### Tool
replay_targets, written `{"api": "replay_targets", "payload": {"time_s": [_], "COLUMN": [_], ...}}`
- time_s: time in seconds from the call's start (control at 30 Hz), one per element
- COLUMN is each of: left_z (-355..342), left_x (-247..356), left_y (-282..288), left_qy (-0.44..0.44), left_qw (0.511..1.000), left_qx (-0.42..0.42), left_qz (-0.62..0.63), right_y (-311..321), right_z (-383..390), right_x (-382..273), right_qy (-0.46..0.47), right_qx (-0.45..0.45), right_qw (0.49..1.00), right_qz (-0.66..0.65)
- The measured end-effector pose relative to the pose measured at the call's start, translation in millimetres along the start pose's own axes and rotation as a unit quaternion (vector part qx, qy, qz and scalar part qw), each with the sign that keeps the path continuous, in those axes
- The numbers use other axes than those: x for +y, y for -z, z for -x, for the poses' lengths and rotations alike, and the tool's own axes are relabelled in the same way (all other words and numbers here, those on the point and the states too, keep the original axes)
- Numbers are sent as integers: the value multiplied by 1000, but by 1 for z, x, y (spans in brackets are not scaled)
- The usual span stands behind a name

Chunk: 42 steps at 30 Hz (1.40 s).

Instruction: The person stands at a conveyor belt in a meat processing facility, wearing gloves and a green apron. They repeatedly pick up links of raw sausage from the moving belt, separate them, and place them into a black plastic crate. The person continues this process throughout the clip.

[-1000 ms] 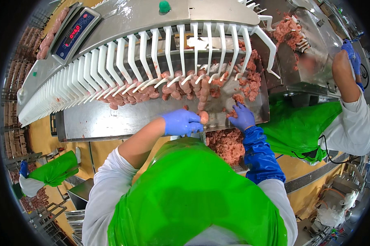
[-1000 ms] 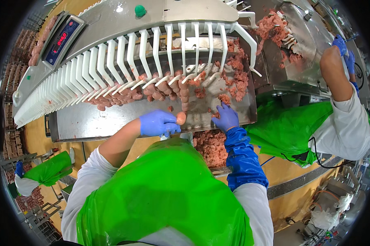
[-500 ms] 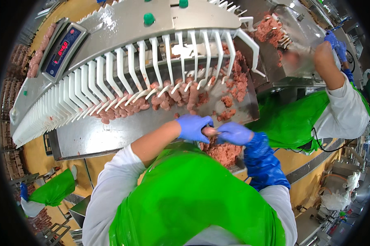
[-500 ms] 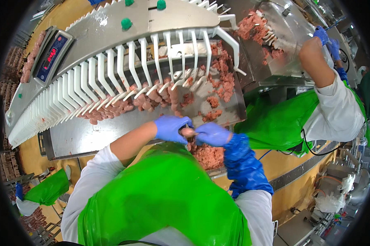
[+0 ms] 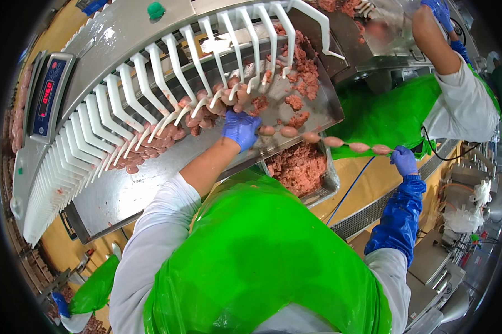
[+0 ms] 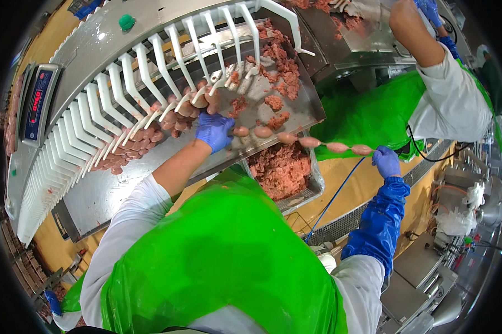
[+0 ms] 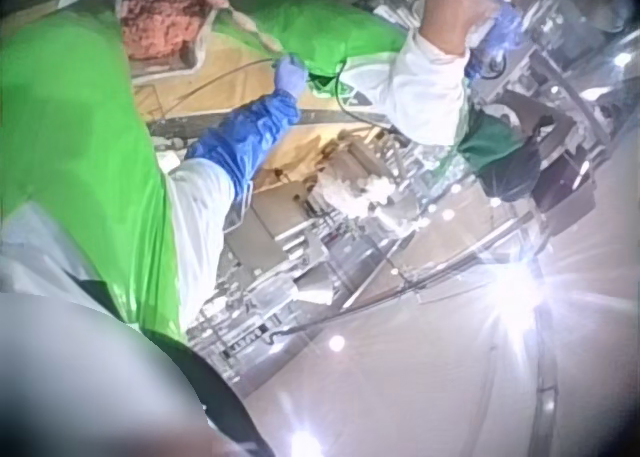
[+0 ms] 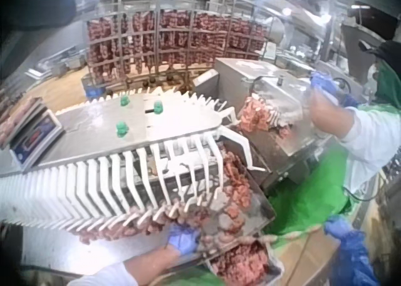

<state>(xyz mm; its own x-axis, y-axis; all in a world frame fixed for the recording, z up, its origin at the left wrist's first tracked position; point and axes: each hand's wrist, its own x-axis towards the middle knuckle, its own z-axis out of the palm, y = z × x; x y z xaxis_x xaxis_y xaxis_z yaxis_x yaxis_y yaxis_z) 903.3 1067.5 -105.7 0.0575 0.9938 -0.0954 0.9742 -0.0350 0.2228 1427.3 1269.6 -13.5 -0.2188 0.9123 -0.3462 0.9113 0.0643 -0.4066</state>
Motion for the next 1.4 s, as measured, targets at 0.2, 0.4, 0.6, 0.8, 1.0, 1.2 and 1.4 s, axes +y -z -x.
{"api": "replay_targets", "payload": {"time_s": [0.2, 0.4, 0.6, 0.8, 1.0, 1.2, 1.4], "left_z": [-29, -35, -14, 1, -5, 0, -10], "left_x": [4, 20, 36, 28, 15, 28, 34], "left_y": [61, 63, 77, 86, 65, 105, 91], "left_qy": [84, -30, 26, 100, 146, 3, 49], "left_qw": [948, 801, 774, 754, 833, 789, 828], "left_qx": [-222, -268, -212, -147, -201, -243, -377], "left_qz": [210, 535, 596, 633, 494, 564, 412], "right_y": [-9, -61, -109, -147, -166, -136, -133], "right_z": [4, 32, 28, 14, -3, 2, 1], "right_x": [-30, -218, -315, -300, -278, -286, -294], "right_qy": [27, 397, 522, 379, 294, 289, 326], "right_qx": [-40, -133, -39, -196, -298, -301, -283], "right_qw": [999, 906, 832, 826, 845, 823, 843], "right_qz": [15, 60, -186, -367, -334, -385, -322]}}
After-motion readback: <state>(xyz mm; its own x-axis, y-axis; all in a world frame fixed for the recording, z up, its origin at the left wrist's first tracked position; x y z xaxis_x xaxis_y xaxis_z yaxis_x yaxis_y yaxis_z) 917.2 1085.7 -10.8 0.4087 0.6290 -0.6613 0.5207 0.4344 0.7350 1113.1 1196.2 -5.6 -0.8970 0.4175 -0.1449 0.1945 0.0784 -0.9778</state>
